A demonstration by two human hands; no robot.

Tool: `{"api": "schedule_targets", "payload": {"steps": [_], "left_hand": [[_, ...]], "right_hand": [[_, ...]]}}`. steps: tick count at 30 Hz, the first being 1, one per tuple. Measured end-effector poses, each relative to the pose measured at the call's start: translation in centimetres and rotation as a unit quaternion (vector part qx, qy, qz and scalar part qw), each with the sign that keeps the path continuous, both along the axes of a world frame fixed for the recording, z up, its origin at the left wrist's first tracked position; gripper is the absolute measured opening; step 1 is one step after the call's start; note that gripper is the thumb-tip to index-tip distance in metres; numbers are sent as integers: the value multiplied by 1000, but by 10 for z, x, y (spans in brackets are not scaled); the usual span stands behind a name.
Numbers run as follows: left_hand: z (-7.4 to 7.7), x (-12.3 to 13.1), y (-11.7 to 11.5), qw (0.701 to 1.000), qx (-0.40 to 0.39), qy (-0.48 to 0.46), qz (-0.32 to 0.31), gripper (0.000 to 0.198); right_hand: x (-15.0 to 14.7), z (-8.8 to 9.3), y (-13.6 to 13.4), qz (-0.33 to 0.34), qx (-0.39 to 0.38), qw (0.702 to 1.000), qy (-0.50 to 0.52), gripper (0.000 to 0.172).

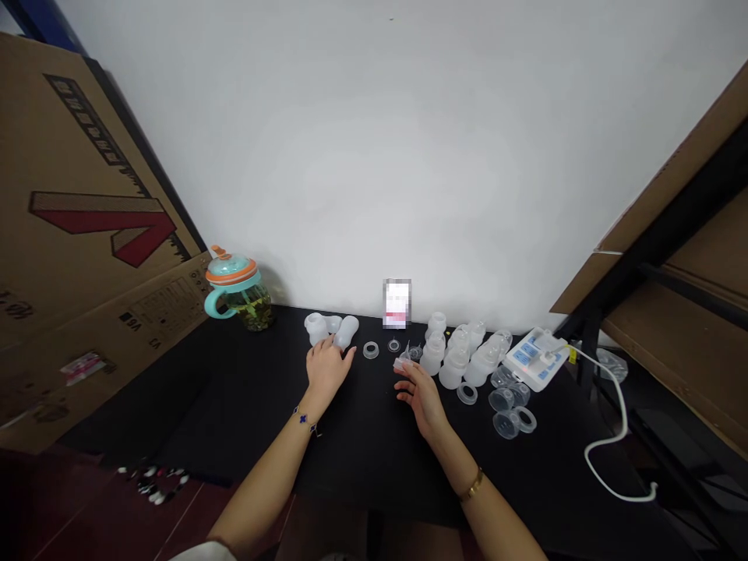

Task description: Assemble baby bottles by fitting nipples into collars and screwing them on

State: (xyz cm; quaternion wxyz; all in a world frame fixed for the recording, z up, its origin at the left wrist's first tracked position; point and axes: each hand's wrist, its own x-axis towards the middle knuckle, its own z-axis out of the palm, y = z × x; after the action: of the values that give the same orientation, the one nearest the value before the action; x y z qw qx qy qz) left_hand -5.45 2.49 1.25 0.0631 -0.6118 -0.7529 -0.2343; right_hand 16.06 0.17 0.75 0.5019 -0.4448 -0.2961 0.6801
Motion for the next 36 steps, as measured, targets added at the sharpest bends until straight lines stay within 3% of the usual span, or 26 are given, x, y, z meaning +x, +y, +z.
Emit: {"api": "schedule_targets", "payload": {"steps": [11,18,23,29,36], "left_hand": [[-10,5,0,999,-10,10,-38,34],[-13,7,0,998,-32,22,-55,48],[-15,8,1,997,31,10,-70,54],[-6,9,-2,984,127,-58,-111,51],[3,12,-6,970,149,-138,-130,40]], "right_hand": [[-1,2,0,5,-3,1000,-3,25],[-1,2,0,2,-5,1000,-4,24],[-1,1,1,6,-2,1000,-6,25],[-1,1,0,10,1,1000,-4,24],[-1,0,1,9,0,1000,-5,23]]}}
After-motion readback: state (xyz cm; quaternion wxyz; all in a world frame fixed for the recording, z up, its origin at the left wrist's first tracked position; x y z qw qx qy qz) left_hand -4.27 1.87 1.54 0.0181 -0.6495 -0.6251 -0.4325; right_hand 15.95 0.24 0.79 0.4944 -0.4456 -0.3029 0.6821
